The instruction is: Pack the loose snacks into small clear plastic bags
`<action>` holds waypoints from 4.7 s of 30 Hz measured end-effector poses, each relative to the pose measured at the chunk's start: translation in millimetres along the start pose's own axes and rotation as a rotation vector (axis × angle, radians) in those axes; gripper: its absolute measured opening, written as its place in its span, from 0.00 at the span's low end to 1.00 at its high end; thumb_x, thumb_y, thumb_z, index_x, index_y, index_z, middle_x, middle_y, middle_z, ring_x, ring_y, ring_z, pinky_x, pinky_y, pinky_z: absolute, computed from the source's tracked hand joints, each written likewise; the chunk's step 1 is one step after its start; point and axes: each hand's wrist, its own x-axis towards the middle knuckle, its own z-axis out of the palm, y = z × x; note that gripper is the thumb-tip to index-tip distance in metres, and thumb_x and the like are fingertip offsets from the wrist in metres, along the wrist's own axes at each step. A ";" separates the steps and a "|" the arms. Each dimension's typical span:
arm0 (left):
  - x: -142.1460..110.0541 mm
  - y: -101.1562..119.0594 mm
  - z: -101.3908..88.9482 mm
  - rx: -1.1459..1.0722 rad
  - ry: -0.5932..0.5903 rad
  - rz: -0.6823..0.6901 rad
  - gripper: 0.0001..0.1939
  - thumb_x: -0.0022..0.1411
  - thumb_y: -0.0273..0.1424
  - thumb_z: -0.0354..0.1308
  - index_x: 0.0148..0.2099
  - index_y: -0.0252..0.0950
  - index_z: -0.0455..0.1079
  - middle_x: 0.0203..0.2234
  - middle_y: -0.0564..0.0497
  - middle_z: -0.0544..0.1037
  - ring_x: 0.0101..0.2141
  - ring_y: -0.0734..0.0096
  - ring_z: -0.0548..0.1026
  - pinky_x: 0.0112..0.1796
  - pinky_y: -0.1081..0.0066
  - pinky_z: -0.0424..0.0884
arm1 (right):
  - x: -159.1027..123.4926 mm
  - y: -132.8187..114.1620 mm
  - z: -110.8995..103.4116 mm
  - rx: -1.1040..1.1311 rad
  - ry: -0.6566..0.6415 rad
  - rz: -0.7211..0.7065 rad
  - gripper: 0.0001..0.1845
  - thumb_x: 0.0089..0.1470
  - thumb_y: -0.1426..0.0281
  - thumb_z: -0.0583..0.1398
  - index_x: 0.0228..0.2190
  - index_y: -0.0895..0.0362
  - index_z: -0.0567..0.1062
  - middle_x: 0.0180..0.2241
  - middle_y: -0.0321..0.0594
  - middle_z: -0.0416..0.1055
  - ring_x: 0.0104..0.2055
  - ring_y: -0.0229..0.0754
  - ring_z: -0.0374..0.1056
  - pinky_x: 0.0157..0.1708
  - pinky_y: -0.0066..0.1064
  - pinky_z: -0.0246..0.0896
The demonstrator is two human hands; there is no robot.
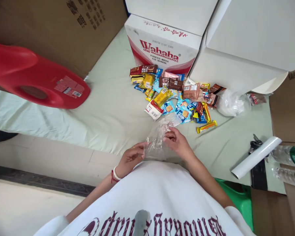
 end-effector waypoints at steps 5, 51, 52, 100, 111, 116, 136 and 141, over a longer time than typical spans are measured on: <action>-13.4 -1.4 -6.5 0.095 -0.119 -0.049 0.16 0.65 0.45 0.62 0.41 0.39 0.81 0.55 0.37 0.79 0.60 0.51 0.73 0.61 0.53 0.67 | 21.6 2.3 19.2 -0.101 0.010 -0.030 0.17 0.46 0.60 0.68 0.37 0.58 0.78 0.27 0.34 0.73 0.29 0.36 0.67 0.30 0.28 0.62; 64.1 3.7 23.8 -0.376 0.161 -0.428 0.28 0.54 0.54 0.67 0.40 0.34 0.71 0.30 0.52 0.77 0.17 0.85 0.59 0.19 0.75 0.45 | -0.5 0.8 26.9 -0.493 0.088 -0.300 0.11 0.59 0.61 0.59 0.30 0.55 0.75 0.26 0.37 0.71 0.28 0.40 0.63 0.30 0.31 0.57; 60.5 3.8 23.9 -0.377 0.118 -0.446 0.28 0.53 0.55 0.67 0.39 0.33 0.73 0.29 0.51 0.77 0.16 0.85 0.58 0.19 0.75 0.44 | -0.6 0.1 27.6 -0.501 0.087 -0.299 0.11 0.60 0.61 0.59 0.30 0.55 0.75 0.26 0.37 0.71 0.28 0.40 0.63 0.30 0.31 0.57; -0.8 4.2 6.3 0.449 -0.110 0.343 0.23 0.56 0.51 0.68 0.44 0.40 0.71 0.48 0.41 0.76 0.58 0.49 0.70 0.59 0.52 0.65 | -48.5 17.4 -25.0 -0.296 0.060 -0.094 0.20 0.58 0.50 0.62 0.31 0.54 0.72 0.23 0.32 0.67 0.25 0.38 0.59 0.27 0.29 0.53; 35.0 -4.6 3.6 0.216 0.462 -0.052 0.18 0.71 0.45 0.51 0.31 0.41 0.65 0.20 0.55 0.70 0.25 0.70 0.67 0.33 0.71 0.64 | -52.2 29.7 -49.4 -0.049 0.331 -0.092 0.23 0.52 0.48 0.67 0.32 0.53 0.71 0.23 0.31 0.66 0.23 0.36 0.58 0.25 0.29 0.55; 41.9 -15.4 -25.7 0.383 0.535 -0.158 0.09 0.66 0.40 0.57 0.36 0.40 0.68 0.22 0.56 0.70 0.25 0.69 0.66 0.31 0.70 0.61 | -60.0 44.4 -94.2 -0.211 0.187 0.045 0.26 0.54 0.44 0.64 0.31 0.55 0.75 0.27 0.38 0.73 0.26 0.39 0.63 0.27 0.31 0.59; -8.0 -42.4 29.6 1.227 -0.011 0.200 0.34 0.70 0.45 0.52 0.73 0.38 0.59 0.73 0.36 0.53 0.72 0.44 0.54 0.68 0.37 0.42 | 62.3 -18.2 -66.0 -0.597 -0.151 -0.170 0.15 0.43 0.59 0.72 0.29 0.56 0.80 0.28 0.36 0.76 0.31 0.42 0.68 0.33 0.32 0.64; -6.7 -40.9 32.1 1.152 -0.024 0.174 0.40 0.65 0.51 0.59 0.74 0.43 0.58 0.74 0.37 0.49 0.72 0.41 0.52 0.68 0.34 0.35 | -4.8 -27.3 -102.6 -0.038 0.311 -0.356 0.26 0.45 0.51 0.72 0.44 0.46 0.75 0.49 0.41 0.77 0.45 0.48 0.75 0.39 0.40 0.72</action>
